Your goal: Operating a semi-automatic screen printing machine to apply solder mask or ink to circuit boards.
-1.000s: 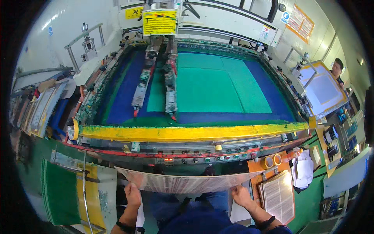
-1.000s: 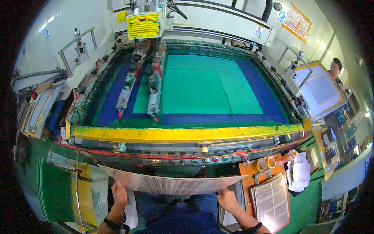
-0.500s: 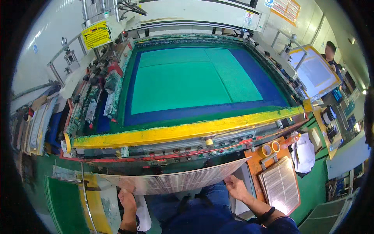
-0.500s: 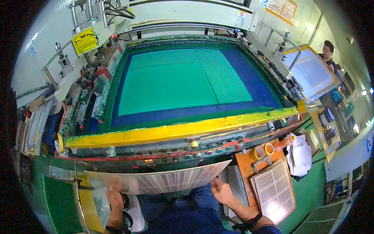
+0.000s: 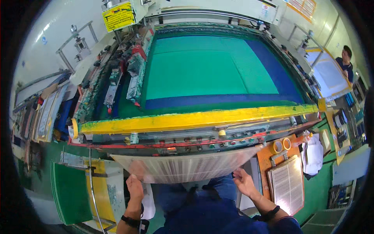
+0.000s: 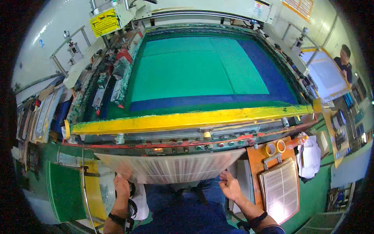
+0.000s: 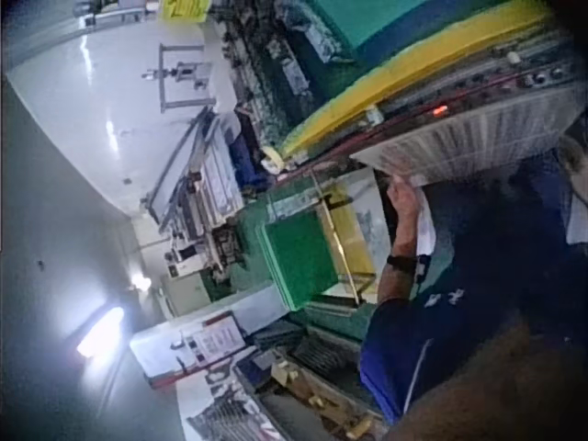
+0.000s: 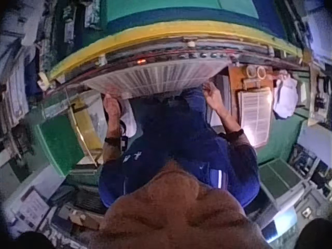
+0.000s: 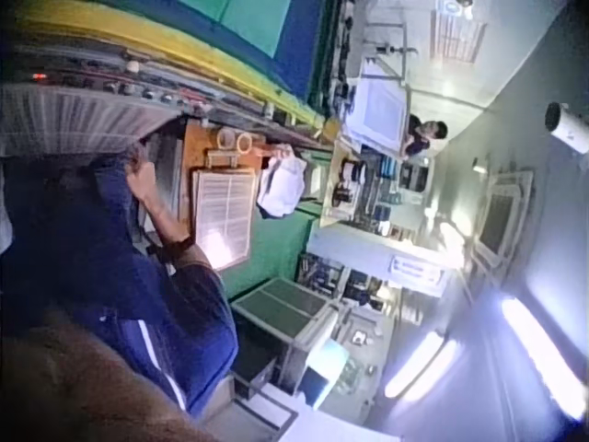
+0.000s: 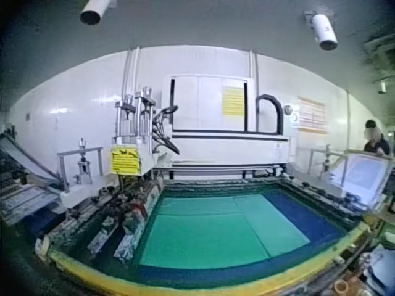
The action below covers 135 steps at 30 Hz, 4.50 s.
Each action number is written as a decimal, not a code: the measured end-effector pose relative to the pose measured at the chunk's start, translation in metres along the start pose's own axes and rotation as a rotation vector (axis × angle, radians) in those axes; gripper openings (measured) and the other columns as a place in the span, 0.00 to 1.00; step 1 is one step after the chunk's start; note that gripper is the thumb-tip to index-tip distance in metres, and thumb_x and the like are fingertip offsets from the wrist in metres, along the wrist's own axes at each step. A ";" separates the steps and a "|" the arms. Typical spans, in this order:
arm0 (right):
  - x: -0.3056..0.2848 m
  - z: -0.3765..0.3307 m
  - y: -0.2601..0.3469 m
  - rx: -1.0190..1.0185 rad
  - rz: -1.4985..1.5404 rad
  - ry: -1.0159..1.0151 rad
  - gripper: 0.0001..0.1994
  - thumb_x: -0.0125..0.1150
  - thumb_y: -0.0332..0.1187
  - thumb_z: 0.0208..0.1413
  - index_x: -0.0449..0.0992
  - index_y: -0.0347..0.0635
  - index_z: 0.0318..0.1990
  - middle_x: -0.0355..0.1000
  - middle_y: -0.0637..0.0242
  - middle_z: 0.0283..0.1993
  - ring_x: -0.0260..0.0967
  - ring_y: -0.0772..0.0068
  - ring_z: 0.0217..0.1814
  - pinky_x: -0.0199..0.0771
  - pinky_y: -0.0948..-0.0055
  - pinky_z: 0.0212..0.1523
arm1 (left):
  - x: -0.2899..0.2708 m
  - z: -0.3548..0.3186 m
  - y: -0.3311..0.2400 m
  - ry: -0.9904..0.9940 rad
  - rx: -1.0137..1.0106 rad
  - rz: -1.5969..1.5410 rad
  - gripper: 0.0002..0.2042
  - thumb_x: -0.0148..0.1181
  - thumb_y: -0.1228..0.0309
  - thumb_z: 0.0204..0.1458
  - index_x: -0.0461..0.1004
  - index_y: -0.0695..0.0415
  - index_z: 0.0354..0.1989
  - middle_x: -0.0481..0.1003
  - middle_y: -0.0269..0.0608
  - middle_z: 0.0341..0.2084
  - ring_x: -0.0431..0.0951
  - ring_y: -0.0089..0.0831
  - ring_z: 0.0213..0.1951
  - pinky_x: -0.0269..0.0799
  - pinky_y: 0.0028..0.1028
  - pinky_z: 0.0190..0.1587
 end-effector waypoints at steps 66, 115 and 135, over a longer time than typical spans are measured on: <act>-0.011 -0.016 0.034 -0.330 -0.466 0.078 0.15 0.55 0.34 0.60 0.76 0.30 0.46 0.77 0.48 0.43 0.76 0.58 0.45 0.72 0.68 0.48 | -0.031 -0.042 0.018 -0.089 -0.302 -0.116 0.16 0.50 0.61 0.63 0.77 0.61 0.40 0.76 0.30 0.33 0.72 0.16 0.36 0.68 0.21 0.40; -0.500 0.003 -0.062 -0.184 0.036 -1.076 0.22 0.44 0.43 0.66 0.72 0.27 0.43 0.73 0.57 0.37 0.66 0.67 0.38 0.67 0.69 0.42 | 0.130 0.340 -0.092 0.381 -0.105 0.552 0.12 0.61 0.67 0.52 0.77 0.58 0.43 0.77 0.35 0.38 0.75 0.25 0.40 0.71 0.28 0.41; -0.520 0.143 -0.033 -0.569 -0.266 -1.107 0.12 0.48 0.37 0.59 0.71 0.35 0.38 0.69 0.66 0.32 0.63 0.71 0.33 0.63 0.70 0.35 | 0.205 0.385 -0.090 0.215 -0.424 0.583 0.08 0.57 0.74 0.53 0.71 0.61 0.23 0.69 0.38 0.16 0.69 0.27 0.19 0.61 0.27 0.19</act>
Point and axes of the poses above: each hand's wrist, its own z-axis towards the middle knuckle, its own x-axis out of the palm, y = z × x, the point moved 5 cm from there along z, towards the middle knuckle
